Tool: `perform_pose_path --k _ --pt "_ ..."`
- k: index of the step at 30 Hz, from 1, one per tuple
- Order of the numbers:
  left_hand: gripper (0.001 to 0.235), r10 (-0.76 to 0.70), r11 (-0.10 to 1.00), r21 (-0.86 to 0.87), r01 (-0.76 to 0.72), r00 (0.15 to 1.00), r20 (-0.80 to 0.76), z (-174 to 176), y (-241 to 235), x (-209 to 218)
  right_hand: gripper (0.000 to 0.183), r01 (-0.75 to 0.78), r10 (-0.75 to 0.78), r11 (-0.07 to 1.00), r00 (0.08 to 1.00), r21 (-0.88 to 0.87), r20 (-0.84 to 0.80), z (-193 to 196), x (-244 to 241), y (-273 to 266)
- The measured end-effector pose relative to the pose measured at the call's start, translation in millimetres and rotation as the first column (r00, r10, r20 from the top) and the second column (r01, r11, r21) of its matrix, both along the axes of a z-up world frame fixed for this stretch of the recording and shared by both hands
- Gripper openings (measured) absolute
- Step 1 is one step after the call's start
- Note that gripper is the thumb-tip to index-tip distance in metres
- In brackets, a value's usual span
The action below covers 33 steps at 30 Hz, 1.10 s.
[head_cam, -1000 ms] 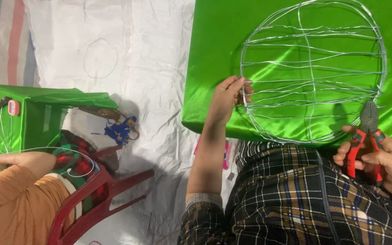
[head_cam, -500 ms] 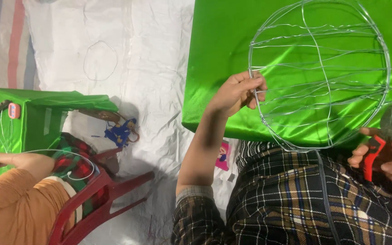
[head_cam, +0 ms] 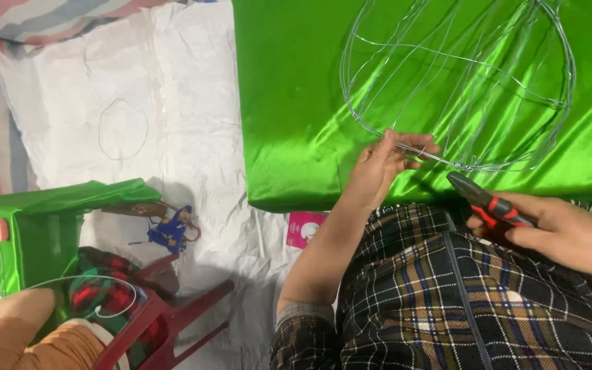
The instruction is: Fabricating a wire frame by bending and cutting metal wire using pliers.
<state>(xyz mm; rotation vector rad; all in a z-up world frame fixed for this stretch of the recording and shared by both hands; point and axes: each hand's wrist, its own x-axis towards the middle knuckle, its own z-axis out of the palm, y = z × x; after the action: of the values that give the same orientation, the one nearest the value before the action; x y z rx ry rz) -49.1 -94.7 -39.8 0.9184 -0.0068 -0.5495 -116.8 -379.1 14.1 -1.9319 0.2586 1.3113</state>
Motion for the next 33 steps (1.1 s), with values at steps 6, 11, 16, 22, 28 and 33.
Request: perform_pose_path --k 6,11,16,22,28,33 --pt "0.024 -0.033 0.997 -0.068 0.024 0.991 -0.13 -4 -8 5 0.063 -0.019 0.016 0.999 0.999 -0.049 -0.051 22 19 15" --pt "0.033 -0.083 0.99 -0.134 0.049 0.962 -0.261 -12 -7 10 0.061 0.109 -0.107 0.994 0.99 0.024 -0.093 26 23 26" --pt "0.046 -0.046 0.987 0.141 0.071 0.983 -0.175 4 -6 14 0.057 0.303 -0.283 0.945 0.946 0.123 -0.157 14 17 21" --pt "0.032 -0.046 0.987 0.145 0.066 0.99 -0.136 8 2 25 0.06 0.247 -0.245 0.969 0.959 -0.006 -0.142 19 21 16" --pt "0.029 -0.112 0.983 0.132 0.129 0.985 -0.133 5 -2 31 0.058 -0.047 0.036 0.994 0.994 -0.103 -0.106 31 25 23" --pt "0.038 -0.14 0.966 0.206 0.155 0.986 -0.086 9 -11 28 0.063 0.07 -0.07 0.997 0.997 -0.012 -0.039 28 23 28"
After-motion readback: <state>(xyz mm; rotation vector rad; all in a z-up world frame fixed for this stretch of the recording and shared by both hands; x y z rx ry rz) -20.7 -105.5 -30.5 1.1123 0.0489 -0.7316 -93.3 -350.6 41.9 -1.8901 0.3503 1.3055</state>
